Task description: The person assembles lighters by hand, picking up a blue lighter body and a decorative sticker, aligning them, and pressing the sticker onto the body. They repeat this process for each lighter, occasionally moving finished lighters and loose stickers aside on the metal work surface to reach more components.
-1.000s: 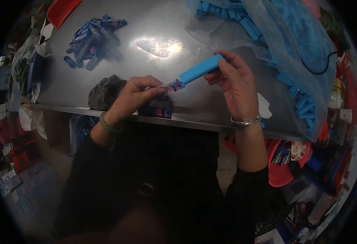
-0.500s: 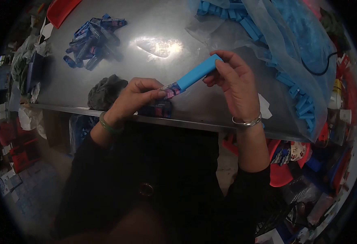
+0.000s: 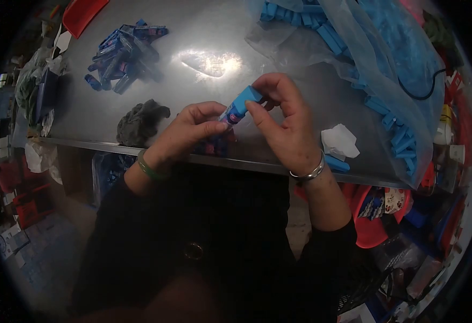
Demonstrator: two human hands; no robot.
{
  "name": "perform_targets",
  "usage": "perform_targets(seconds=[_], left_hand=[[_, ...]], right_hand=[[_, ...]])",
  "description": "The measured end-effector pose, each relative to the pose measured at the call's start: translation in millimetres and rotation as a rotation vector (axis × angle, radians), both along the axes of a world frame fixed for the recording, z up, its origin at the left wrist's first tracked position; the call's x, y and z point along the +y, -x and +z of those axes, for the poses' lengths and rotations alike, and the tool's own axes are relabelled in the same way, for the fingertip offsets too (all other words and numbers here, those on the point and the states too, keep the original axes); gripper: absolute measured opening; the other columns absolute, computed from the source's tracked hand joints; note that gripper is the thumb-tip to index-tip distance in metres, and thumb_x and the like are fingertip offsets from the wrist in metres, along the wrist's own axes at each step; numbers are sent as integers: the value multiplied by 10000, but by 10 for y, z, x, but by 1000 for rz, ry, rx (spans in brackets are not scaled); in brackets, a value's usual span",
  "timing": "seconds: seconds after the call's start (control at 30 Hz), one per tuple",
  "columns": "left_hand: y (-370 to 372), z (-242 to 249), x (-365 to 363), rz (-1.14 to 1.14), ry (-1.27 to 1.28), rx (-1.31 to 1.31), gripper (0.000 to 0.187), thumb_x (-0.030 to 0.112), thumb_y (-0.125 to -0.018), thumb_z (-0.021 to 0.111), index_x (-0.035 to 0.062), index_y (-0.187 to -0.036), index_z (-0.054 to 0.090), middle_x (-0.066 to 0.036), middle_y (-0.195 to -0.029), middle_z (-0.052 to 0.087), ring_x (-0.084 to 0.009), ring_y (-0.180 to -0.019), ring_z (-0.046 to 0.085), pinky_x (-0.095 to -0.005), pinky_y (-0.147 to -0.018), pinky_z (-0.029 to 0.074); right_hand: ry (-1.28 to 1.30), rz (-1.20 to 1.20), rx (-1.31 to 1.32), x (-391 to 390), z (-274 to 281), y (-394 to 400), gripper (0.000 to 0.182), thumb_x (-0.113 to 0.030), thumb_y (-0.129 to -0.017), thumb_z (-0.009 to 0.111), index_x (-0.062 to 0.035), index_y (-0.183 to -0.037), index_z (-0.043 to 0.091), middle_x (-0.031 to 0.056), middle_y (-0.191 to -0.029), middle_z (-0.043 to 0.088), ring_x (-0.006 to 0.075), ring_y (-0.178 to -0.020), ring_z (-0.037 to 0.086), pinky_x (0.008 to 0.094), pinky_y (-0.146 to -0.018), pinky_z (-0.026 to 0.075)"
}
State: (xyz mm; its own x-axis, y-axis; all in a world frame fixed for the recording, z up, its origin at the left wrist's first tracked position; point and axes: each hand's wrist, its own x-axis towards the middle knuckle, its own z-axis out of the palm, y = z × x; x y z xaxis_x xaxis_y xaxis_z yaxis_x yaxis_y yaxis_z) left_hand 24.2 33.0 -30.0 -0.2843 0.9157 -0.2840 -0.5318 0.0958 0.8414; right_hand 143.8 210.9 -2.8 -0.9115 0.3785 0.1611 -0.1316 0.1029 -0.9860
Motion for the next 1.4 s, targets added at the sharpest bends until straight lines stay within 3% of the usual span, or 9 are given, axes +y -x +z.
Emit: perform_targets(seconds=[0.27,0.37,0.93,1.0,1.2,1.23,1.3,1.33,1.4], left_hand=[[-48,61,-3,15,-16,-205,316,242,-918,611,-1,-1120,606,-99,-885,671,-152,-807,663,-245,-702,542],[-74,37,-6,9,-38,-264,364,275,-931,590,-17,-1149,587,-99,-875,662,-148,-799,653,-241,-685,536],[-22,61,37,-62,-112,-320,375,306,-959,541,-15,-1150,570,-69,-827,631,-120,-713,604,-225,-637,493],[159,68,15,18,50,-69,330,284,-952,554,-1,-1117,588,-60,-824,626,-98,-688,581,-217,-613,473],[1784,217,-478,593,432,1584,309,149,-874,653,35,-1157,600,-73,-911,644,-170,-808,615,-298,-730,497],[1823,301,-518,594,432,1584,309,149,-874,653,35,-1157,600,-73,-911,644,-170,-808,615,-298,-730,497],[1813,416,-608,625,584,2426,306,98,-824,681,67,-1122,618,-87,-986,636,-213,-916,611,-334,-797,491],[1695,395,-610,622,587,2425,306,98,-824,681,67,-1122,618,-87,-986,636,-213,-916,611,-334,-797,491],[1272,285,-516,352,323,1811,256,66,-788,698,55,-1036,633,-96,-1035,621,-238,-991,592,-349,-833,478]], right_hand=[[-786,84,-32,-243,4,-61,880,-245,-605,862,-44,-1316,383,166,-1286,455,301,-1141,463,408,-976,369],[-777,33,-9,-317,-109,-55,994,-236,-577,869,-27,-1366,300,169,-1320,426,311,-1184,436,434,-1019,327],[-765,-2,38,-315,-178,-43,935,-268,-603,841,-17,-1330,310,212,-1338,390,371,-1178,435,456,-1020,333],[-745,-17,49,-187,-151,-75,911,-292,-628,829,-9,-1325,317,226,-1330,394,380,-1172,439,461,-1021,332],[-1083,-332,-337,787,-44,-644,361,-171,-818,651,-7,-1121,546,187,-1110,565,372,-1030,537,420,-874,456],[-1129,-374,-432,987,-94,-752,341,-158,-818,641,-16,-1115,556,187,-1092,576,366,-1012,550,424,-861,464],[-1224,-438,-562,1465,-301,-988,336,-127,-805,629,-33,-1122,566,193,-1080,591,365,-997,565,429,-852,476],[-1273,-454,-596,1701,-423,-1091,354,-109,-791,626,-42,-1134,567,198,-1085,594,369,-999,568,432,-855,479],[-1372,-459,-668,1966,-512,-1130,405,-110,-773,633,-40,-1165,559,201,-1141,580,374,-1048,551,437,-895,462]])
